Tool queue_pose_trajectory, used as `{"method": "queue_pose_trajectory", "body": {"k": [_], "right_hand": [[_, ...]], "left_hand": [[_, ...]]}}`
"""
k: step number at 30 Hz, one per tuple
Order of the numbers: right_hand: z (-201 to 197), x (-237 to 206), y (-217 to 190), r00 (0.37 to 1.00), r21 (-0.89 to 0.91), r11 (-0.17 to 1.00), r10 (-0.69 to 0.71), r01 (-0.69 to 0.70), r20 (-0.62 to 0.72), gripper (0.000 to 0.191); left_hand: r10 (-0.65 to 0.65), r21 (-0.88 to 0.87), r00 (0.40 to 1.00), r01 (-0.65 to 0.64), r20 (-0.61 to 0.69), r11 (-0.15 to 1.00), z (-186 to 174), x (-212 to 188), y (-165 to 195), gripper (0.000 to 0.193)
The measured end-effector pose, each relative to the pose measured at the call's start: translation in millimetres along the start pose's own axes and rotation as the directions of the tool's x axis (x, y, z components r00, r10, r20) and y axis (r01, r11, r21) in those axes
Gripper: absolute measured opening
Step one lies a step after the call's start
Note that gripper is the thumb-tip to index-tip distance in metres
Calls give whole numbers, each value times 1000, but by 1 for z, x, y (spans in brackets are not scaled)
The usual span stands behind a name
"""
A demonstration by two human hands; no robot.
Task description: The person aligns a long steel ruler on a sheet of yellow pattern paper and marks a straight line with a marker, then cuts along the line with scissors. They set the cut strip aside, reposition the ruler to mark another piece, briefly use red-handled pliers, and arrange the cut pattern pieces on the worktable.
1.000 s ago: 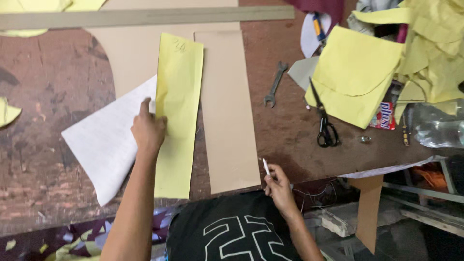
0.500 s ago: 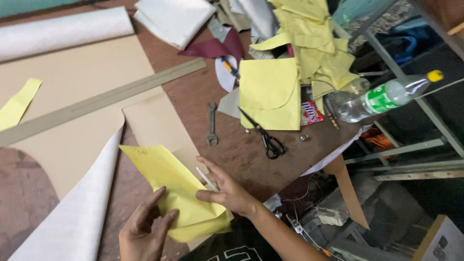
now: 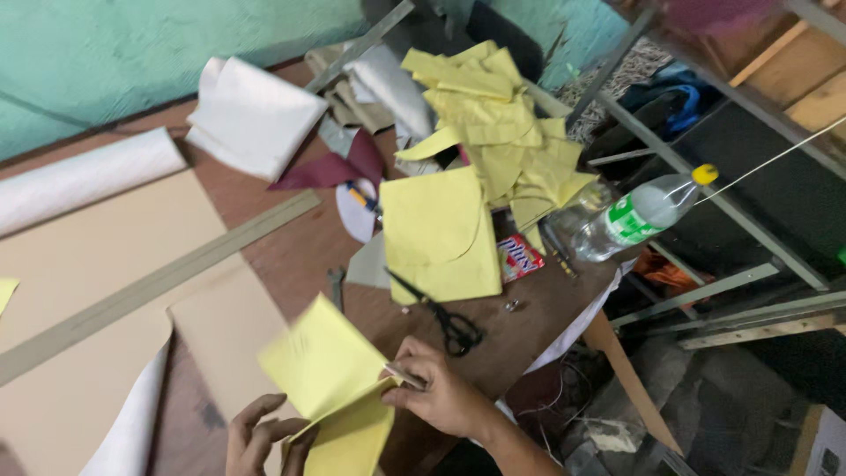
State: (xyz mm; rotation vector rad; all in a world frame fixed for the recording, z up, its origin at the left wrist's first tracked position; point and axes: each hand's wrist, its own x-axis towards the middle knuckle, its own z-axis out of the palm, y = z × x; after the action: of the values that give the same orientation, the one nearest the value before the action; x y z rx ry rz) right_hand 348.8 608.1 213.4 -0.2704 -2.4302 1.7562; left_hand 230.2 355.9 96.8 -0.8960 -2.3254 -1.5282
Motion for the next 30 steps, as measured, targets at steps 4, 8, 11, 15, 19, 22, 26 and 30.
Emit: {"method": "queue_pose_trajectory", "body": {"k": [4, 8, 11, 15, 19, 22, 26, 30], "right_hand": [[-67, 12, 26, 994, 12, 995, -95, 96, -62, 25], [-112, 18, 56, 965, 272, 931, 208, -245, 160, 62], [-143, 33, 75, 887, 563, 686, 348, -461, 303, 72], [-172, 60, 84, 952, 348, 887, 262, -302, 159, 72], [-194, 102, 103, 981, 69, 983, 176, -171, -85, 56], [-239, 147, 136, 911, 405, 876, 364, -263, -195, 51], [-376, 243, 195, 875, 135, 989, 15, 57, -484, 46], [-476, 346, 235, 836, 197, 975, 190, -100, -515, 45]], "left_hand": [[-300, -249, 954, 286, -19, 925, 72, 25, -5, 21], [-558, -497, 830, 481, -8, 722, 140, 53, 10, 23], [-588, -549, 801, 445, -108, 707, 188, 87, 38, 31], [-637, -456, 740, 501, -215, 736, 229, 143, 79, 48], [-642, -455, 732, 504, -226, 734, 261, 195, 107, 62], [-654, -513, 737, 501, -170, 697, 284, 206, 112, 75], [-630, -436, 772, 538, -90, 722, 301, 177, 82, 78], [-811, -152, 580, 797, -79, 584, 311, 140, 4, 80]]}}
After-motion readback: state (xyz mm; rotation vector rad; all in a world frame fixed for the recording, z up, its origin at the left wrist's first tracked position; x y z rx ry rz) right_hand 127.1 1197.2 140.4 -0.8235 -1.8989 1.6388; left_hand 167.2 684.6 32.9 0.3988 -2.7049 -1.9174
